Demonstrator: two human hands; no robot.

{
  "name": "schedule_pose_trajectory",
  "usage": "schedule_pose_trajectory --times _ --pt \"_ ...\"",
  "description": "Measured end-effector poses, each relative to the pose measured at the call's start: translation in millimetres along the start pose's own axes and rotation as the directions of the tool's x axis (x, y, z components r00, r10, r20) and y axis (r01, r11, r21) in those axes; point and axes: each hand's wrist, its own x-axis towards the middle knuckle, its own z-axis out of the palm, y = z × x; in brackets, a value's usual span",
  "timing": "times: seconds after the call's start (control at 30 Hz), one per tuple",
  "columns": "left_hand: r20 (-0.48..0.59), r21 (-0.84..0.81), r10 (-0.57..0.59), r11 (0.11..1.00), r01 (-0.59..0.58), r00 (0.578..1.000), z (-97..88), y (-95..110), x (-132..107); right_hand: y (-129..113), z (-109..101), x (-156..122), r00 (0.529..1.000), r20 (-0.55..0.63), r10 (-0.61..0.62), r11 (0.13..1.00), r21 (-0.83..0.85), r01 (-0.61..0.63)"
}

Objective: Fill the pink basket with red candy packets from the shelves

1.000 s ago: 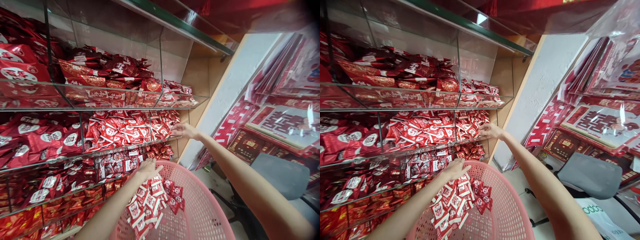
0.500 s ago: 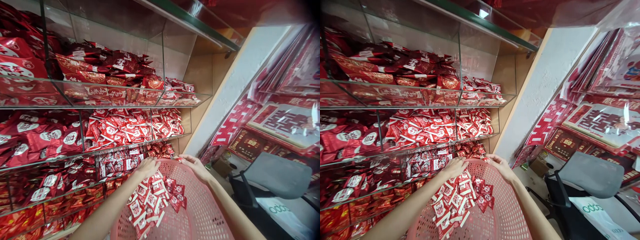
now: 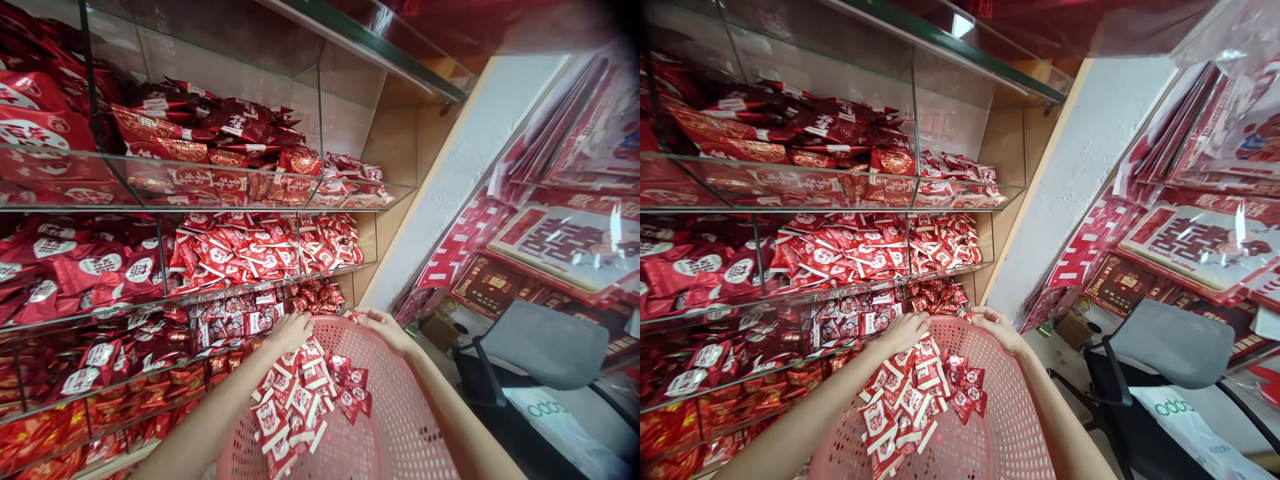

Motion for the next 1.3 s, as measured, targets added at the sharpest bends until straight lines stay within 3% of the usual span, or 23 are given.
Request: schedule_pose_trajectory --times 0.2,0.37,0.5,0.57,0.7,0.8,0.87,1.03,1.3 --pt "-0.034 0.04 -0.222 0.974 0.224 0.974 -4.7 -9 -7 -1 0 -11 1.0 -0.001 0.004 1.0 0.026 -0.004" --pt "-0.075 0.114 -0.149 0.981 0.157 0.986 2.7 -8 -16 -2 7 -17 0.994 -0.113 -0.009 0.999 0.036 0.013" --pt "-0.06 0.133 -0.13 0.982 0.137 0.99 6.1 -6 -15 -6 47 -25 0.964 -0.218 -0.155 0.987 -0.08 0.141" --pt "-0.049 0.145 -0.121 0.981 0.127 0.991 7.0 -5 -13 -10 76 -34 0.949 -0.177 -0.263 0.951 -0.215 0.223" --pt "-0.045 0.173 -0.106 0.979 0.112 0.993 8.2 -4 -12 -12 130 -57 0.918 0.102 -0.384 0.783 -0.49 0.382" --pt "-0.075 0.18 -0.091 0.978 0.103 0.993 8.5 -4 -14 -1 151 -67 0.865 0.32 -0.386 0.647 -0.574 0.501" --pt "-0.087 0.195 -0.078 0.976 0.094 0.993 8.1 -4 -15 10 156 -69 0.831 0.401 -0.386 0.565 -0.61 0.556" --pt "-0.072 0.216 -0.057 0.974 0.072 0.996 5.4 0 -12 28 159 -70 0.839 0.386 -0.384 0.461 -0.707 0.536" --pt "-0.077 0.218 0.003 0.976 0.013 0.997 9.2 13 3 40 189 -94 0.886 0.224 -0.407 0.464 -0.784 0.412"
